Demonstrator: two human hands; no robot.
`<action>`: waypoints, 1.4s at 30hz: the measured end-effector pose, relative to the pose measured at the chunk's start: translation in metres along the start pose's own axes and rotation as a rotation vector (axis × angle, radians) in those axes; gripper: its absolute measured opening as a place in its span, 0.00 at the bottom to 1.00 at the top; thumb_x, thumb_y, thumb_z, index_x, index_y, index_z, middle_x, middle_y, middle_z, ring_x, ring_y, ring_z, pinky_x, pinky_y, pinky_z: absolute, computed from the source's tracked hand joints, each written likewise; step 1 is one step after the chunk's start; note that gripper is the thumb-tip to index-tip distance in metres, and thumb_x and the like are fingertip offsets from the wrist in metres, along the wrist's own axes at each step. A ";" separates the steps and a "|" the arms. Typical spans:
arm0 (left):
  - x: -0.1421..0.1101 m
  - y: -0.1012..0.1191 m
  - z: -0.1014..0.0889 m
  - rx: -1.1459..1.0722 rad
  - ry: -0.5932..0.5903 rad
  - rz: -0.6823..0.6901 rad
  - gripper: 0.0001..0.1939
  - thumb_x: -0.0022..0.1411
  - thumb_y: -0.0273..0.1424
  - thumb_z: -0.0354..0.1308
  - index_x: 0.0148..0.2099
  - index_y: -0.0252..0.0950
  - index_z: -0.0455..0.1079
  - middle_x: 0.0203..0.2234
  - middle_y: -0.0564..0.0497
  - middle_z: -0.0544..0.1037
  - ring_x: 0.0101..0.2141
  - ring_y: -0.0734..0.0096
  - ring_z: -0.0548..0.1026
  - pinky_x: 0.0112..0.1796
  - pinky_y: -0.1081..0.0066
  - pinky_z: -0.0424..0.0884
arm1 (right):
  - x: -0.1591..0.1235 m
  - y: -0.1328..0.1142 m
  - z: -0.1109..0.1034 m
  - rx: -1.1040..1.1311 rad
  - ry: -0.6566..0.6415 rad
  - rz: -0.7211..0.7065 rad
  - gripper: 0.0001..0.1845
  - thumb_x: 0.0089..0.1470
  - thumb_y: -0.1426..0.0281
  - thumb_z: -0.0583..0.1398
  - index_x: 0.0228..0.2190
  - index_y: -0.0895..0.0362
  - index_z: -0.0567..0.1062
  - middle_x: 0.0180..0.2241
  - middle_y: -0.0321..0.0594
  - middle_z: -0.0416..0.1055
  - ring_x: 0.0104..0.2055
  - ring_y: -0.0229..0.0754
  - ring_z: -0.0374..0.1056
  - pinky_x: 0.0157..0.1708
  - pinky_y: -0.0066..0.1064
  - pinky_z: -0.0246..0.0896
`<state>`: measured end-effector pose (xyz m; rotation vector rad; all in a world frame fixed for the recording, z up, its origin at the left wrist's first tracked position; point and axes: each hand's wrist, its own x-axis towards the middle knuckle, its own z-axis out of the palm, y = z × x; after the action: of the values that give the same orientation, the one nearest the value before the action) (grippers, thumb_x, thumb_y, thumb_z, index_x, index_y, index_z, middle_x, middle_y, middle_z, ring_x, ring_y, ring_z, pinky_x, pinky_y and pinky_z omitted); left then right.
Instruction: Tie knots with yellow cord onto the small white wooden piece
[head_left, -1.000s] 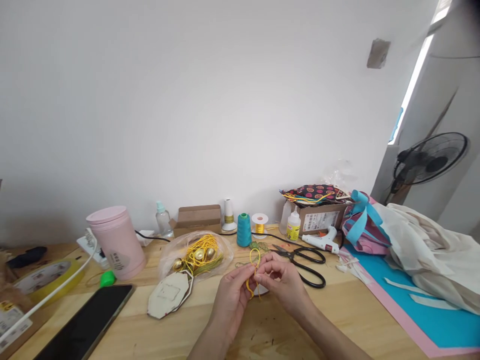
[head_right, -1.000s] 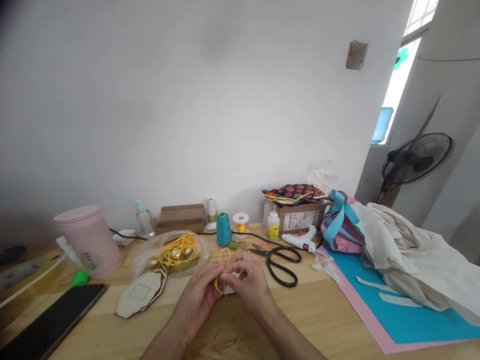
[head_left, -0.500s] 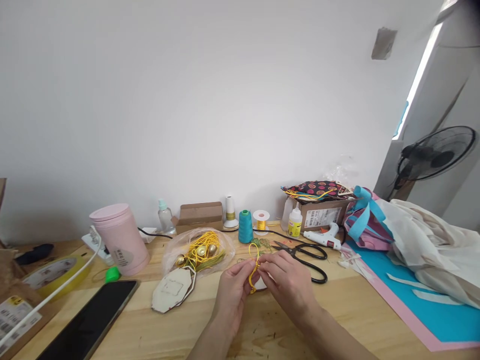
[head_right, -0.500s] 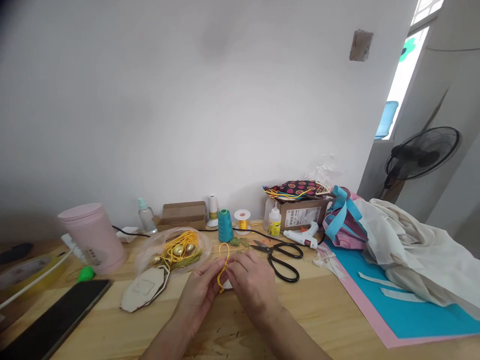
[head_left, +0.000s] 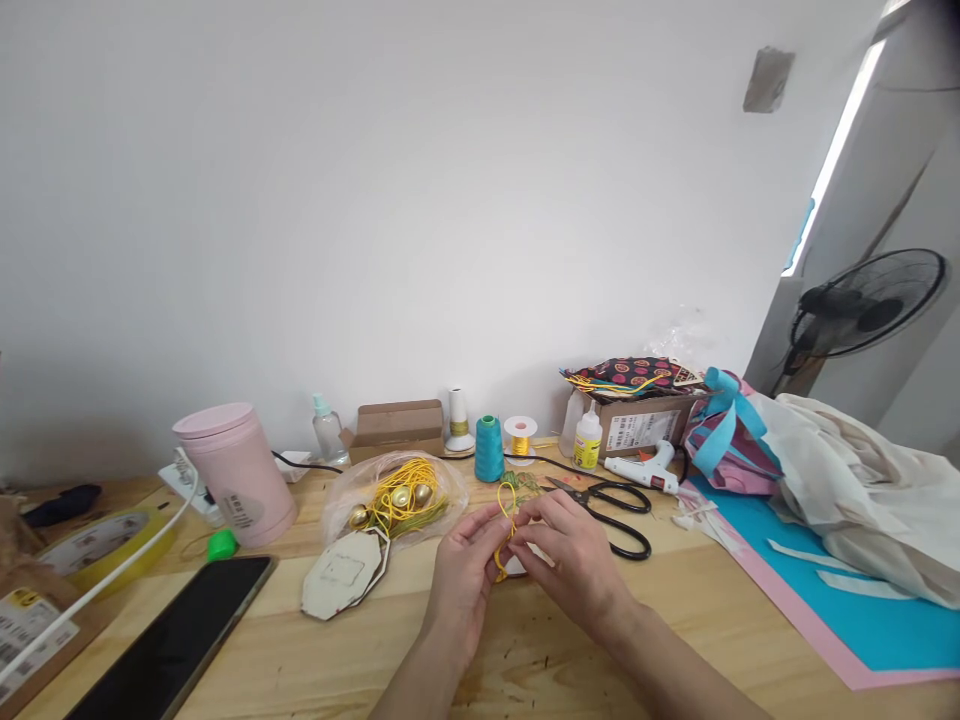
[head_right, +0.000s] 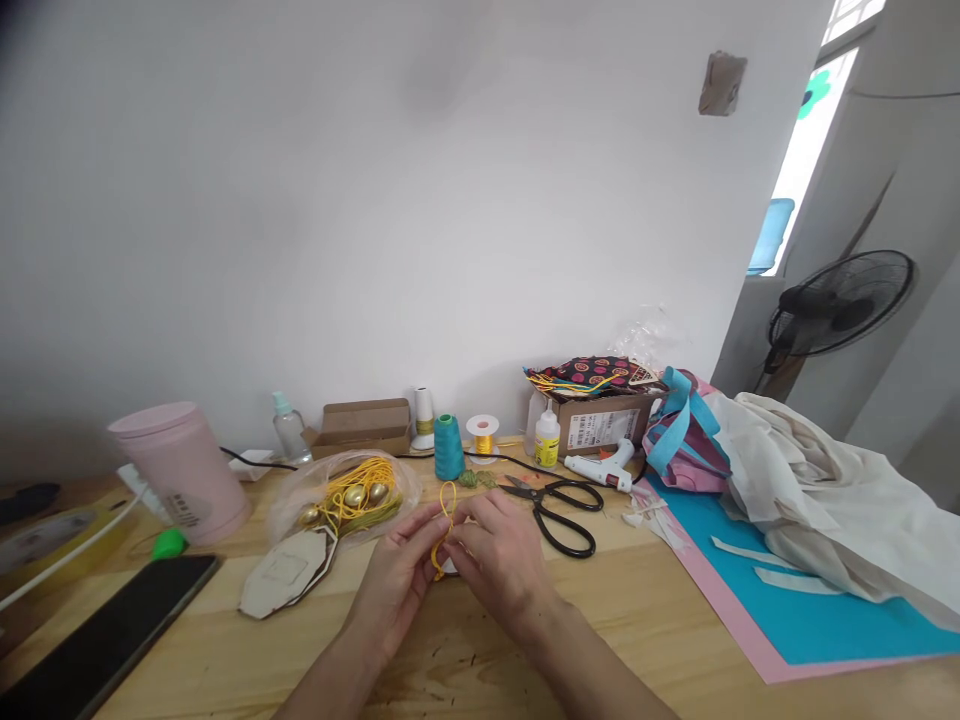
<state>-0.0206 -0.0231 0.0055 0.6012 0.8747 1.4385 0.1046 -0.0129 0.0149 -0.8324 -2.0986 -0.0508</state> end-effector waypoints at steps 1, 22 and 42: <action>0.000 0.000 0.000 0.001 -0.004 0.001 0.12 0.41 0.24 0.63 0.32 0.33 0.70 0.23 0.51 0.76 0.22 0.77 0.71 0.24 0.79 0.67 | 0.000 0.001 0.000 0.031 0.002 0.018 0.07 0.48 0.73 0.55 0.23 0.54 0.72 0.29 0.38 0.68 0.31 0.38 0.60 0.29 0.29 0.55; -0.005 0.005 0.006 0.275 -0.068 0.098 0.27 0.40 0.29 0.63 0.45 0.31 0.64 0.24 0.47 0.78 0.26 0.69 0.74 0.32 0.72 0.67 | 0.004 0.008 0.007 1.089 0.037 0.801 0.10 0.32 0.64 0.64 0.18 0.59 0.73 0.20 0.35 0.70 0.23 0.37 0.66 0.26 0.28 0.62; -0.008 0.007 0.006 0.221 -0.108 0.120 0.27 0.44 0.30 0.61 0.48 0.29 0.61 0.25 0.45 0.78 0.29 0.68 0.74 0.33 0.71 0.68 | 0.006 0.003 0.007 1.073 0.217 0.793 0.08 0.31 0.68 0.65 0.17 0.60 0.72 0.18 0.36 0.71 0.21 0.35 0.65 0.25 0.27 0.62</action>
<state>-0.0192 -0.0295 0.0164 0.9028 0.9311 1.4117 0.0984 -0.0050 0.0139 -0.8236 -1.1641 1.2217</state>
